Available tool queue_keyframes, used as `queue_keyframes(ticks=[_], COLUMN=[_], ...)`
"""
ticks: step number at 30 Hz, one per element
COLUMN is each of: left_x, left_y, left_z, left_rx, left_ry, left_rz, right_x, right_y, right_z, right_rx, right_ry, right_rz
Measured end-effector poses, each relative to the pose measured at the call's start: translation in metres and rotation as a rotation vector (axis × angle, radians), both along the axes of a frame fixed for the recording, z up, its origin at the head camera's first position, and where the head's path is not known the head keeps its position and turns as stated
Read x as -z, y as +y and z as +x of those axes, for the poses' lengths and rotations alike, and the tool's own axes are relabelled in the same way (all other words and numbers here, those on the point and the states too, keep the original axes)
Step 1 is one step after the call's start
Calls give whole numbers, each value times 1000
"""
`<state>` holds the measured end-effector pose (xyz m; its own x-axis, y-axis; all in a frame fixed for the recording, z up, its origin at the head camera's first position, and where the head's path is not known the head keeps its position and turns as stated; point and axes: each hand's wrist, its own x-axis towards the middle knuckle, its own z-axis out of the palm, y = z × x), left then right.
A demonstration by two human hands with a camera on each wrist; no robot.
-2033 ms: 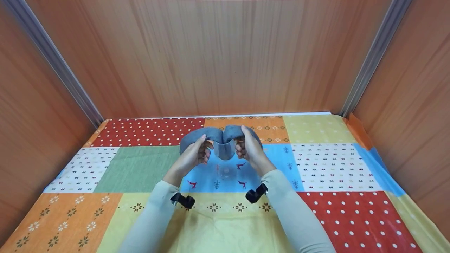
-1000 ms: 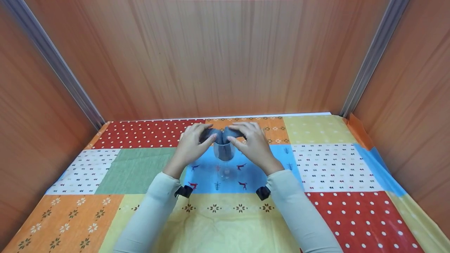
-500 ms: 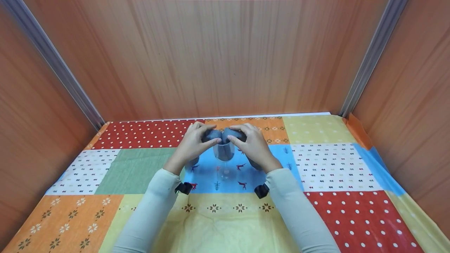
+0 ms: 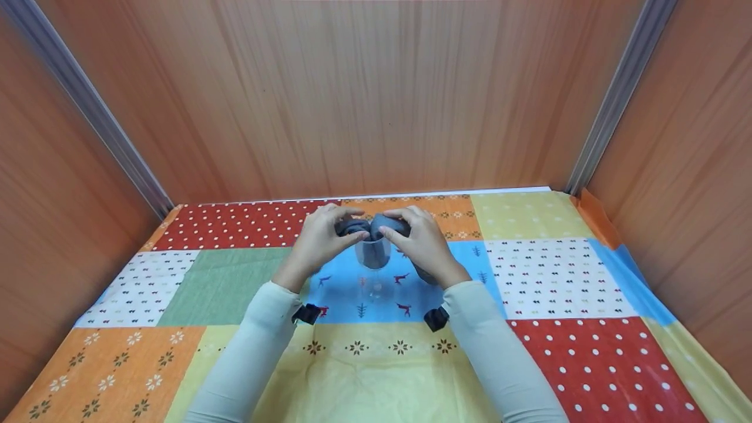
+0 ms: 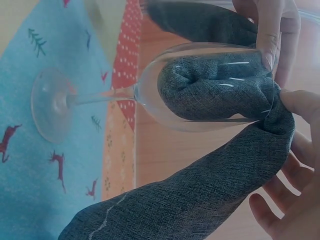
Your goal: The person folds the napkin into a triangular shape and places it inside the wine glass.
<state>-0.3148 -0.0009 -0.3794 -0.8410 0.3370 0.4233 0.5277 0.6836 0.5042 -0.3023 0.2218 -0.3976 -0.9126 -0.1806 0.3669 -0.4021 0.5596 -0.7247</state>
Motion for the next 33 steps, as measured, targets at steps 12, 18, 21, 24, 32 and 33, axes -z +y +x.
queue_keyframes(ticks=[12, 18, 21, 24, 32, 33], left_x=[2, 11, 13, 14, 15, 15], left_y=[-9, -16, -19, -22, -31, -32], left_z=[-2, -3, -3, -2, 0, 0], left_rx=[121, 93, 117, 132, 147, 147], left_ry=[-128, -188, -192, -178, -115, -108], left_rz=[329, 404, 414, 403, 348, 342], right_x=[3, 9, 9, 7, 4, 3], right_y=[-1, 0, 2, 5, 14, 16], right_z=[-1, -1, -1, 0, 4, 4], right_rx=[8, -4, -15, -25, -32, -31], right_ry=[7, -53, -81, -85, -29, -23], right_rz=[-33, -78, -80, -81, -81, -81])
